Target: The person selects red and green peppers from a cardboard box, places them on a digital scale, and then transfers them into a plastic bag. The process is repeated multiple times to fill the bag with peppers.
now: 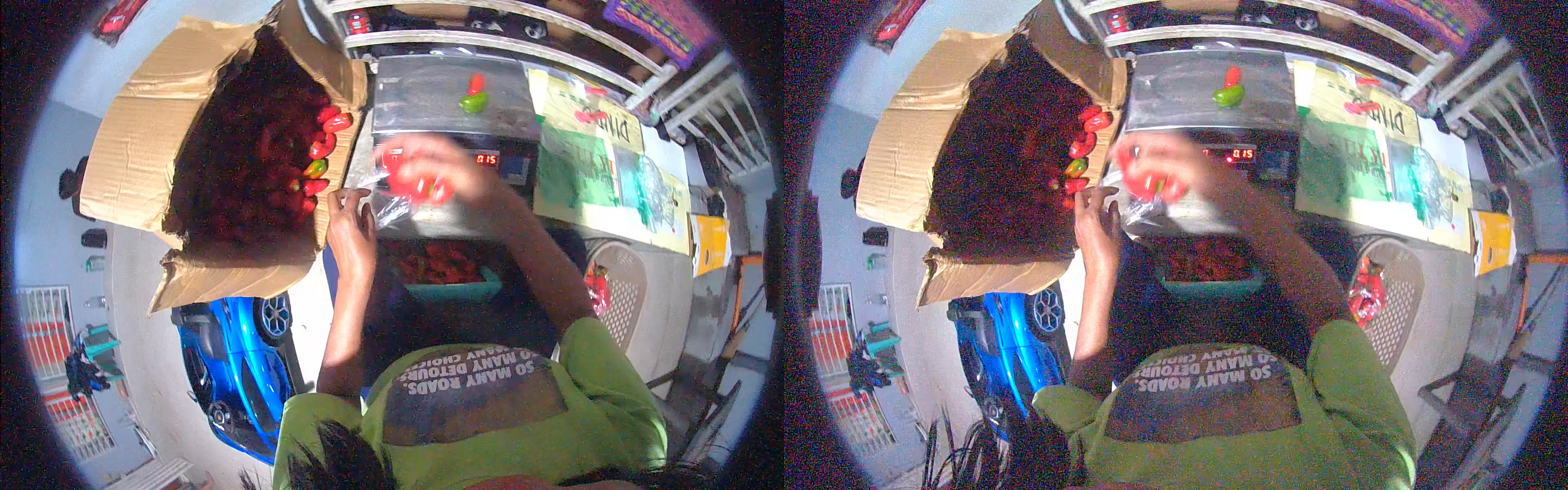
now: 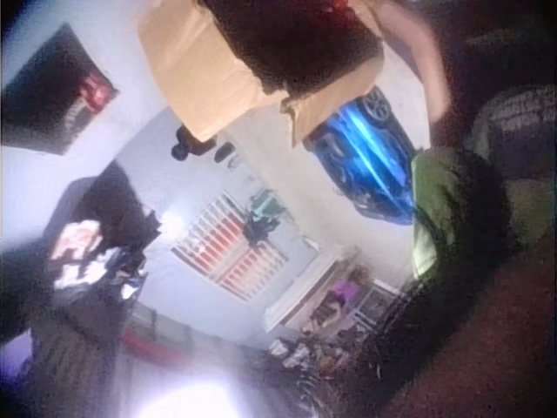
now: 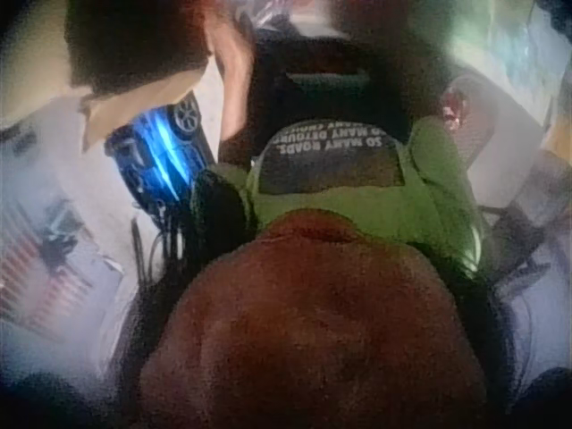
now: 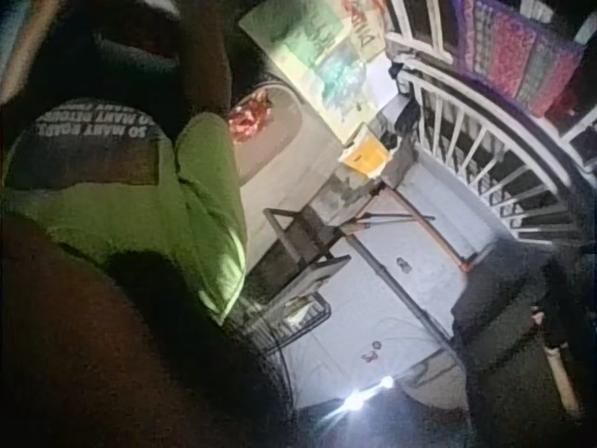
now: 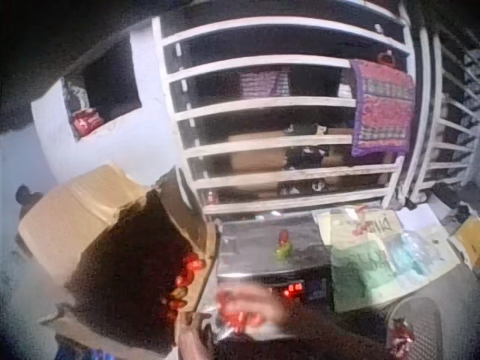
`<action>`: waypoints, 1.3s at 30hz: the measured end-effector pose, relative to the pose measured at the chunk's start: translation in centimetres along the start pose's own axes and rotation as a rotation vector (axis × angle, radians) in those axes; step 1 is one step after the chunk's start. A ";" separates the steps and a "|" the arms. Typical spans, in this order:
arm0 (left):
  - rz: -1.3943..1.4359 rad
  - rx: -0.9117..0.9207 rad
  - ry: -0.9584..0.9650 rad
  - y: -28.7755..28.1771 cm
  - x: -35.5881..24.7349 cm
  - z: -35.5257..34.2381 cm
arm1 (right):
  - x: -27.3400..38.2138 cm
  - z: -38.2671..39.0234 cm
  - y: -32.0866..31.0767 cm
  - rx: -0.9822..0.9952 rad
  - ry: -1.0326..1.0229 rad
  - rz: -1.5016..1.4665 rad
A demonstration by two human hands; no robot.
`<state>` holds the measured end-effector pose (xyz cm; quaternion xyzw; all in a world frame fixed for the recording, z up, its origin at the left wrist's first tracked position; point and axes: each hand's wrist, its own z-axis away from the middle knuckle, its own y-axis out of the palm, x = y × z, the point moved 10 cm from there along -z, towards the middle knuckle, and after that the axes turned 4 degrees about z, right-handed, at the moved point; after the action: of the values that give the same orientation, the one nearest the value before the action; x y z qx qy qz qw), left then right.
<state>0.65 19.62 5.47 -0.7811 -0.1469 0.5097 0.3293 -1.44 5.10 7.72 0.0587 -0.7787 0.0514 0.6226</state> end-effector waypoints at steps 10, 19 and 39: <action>0.251 -0.055 0.197 0.2 -6.8 3.9 | -10.6 7.7 3.7 -0.301 0.251 -0.960; 0.062 -0.081 0.387 3.6 -7.9 8.1 | -15.2 11.3 1.0 -0.813 -0.019 -1.186; 0.431 0.330 0.365 13.5 -6.6 10.8 | -17.5 20.0 -4.7 -1.237 0.022 -0.658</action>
<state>-13.32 9.84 -1.76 -0.8088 0.1679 0.4363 0.3568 -16.13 -2.10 -13.72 -0.0741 -0.6004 -0.5920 0.5326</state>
